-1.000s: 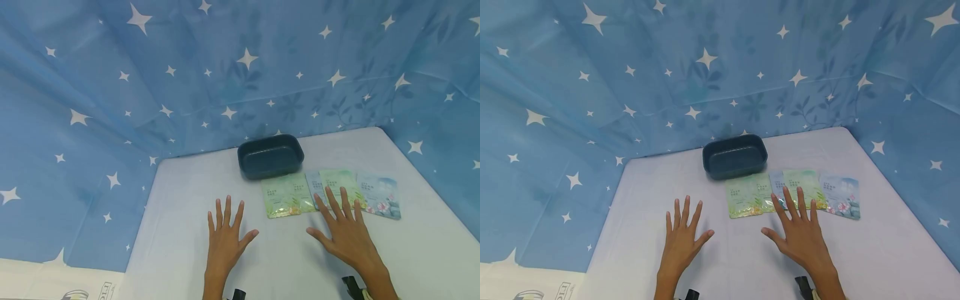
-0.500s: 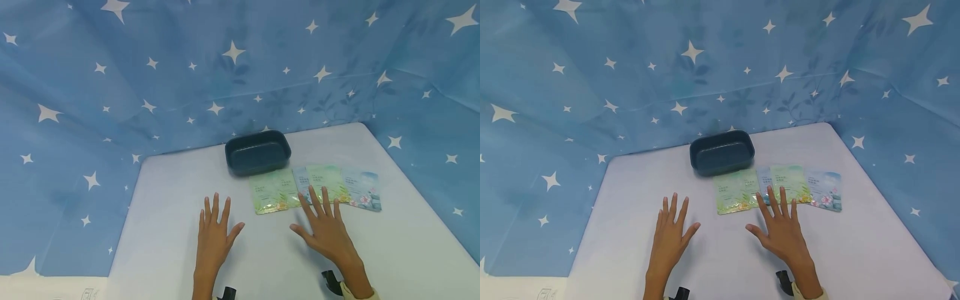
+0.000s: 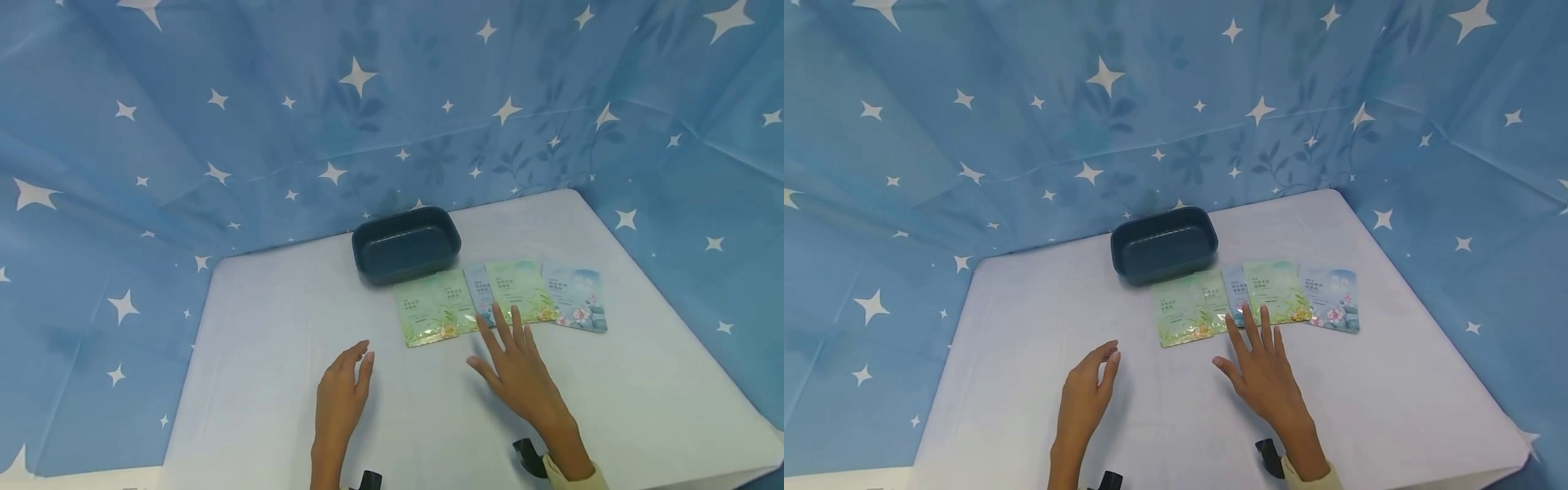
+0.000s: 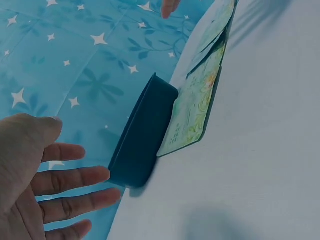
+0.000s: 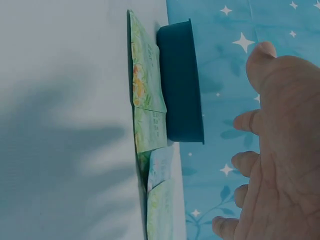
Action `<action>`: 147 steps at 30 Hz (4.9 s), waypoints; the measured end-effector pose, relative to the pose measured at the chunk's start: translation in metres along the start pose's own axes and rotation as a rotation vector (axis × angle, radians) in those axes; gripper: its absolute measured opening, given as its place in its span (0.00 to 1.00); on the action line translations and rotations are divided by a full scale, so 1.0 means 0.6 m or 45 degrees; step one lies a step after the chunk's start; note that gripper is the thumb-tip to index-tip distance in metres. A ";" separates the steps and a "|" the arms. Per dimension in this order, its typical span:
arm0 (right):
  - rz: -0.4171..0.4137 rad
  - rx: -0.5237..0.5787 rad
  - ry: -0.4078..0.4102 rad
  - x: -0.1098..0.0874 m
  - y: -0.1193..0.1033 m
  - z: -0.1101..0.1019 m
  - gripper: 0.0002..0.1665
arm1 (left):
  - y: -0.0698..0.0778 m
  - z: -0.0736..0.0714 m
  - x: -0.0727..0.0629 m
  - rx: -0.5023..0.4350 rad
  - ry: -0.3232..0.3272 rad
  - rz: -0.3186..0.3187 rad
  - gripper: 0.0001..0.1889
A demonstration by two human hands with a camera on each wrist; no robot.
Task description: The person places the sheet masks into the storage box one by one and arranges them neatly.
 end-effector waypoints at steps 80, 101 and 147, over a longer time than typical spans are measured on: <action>0.637 0.898 0.091 -0.052 0.180 0.005 0.24 | -0.089 0.159 0.222 -0.515 0.105 -0.122 0.13; 0.736 0.876 0.070 -0.057 0.208 0.009 0.30 | -0.143 0.221 0.235 -1.147 -0.108 -0.724 0.32; 1.056 0.901 0.080 -0.035 0.356 -0.074 0.19 | -0.142 0.231 0.226 -1.441 -0.089 -0.469 0.28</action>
Point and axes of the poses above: each hand's wrist, its own x-axis towards the middle knuckle, its own z-axis out of the palm, y = z × x, the point moved 10 cm from there along x, towards the middle knuckle, and after that the axes turned 2 degrees about y, right-handed, at the moved point
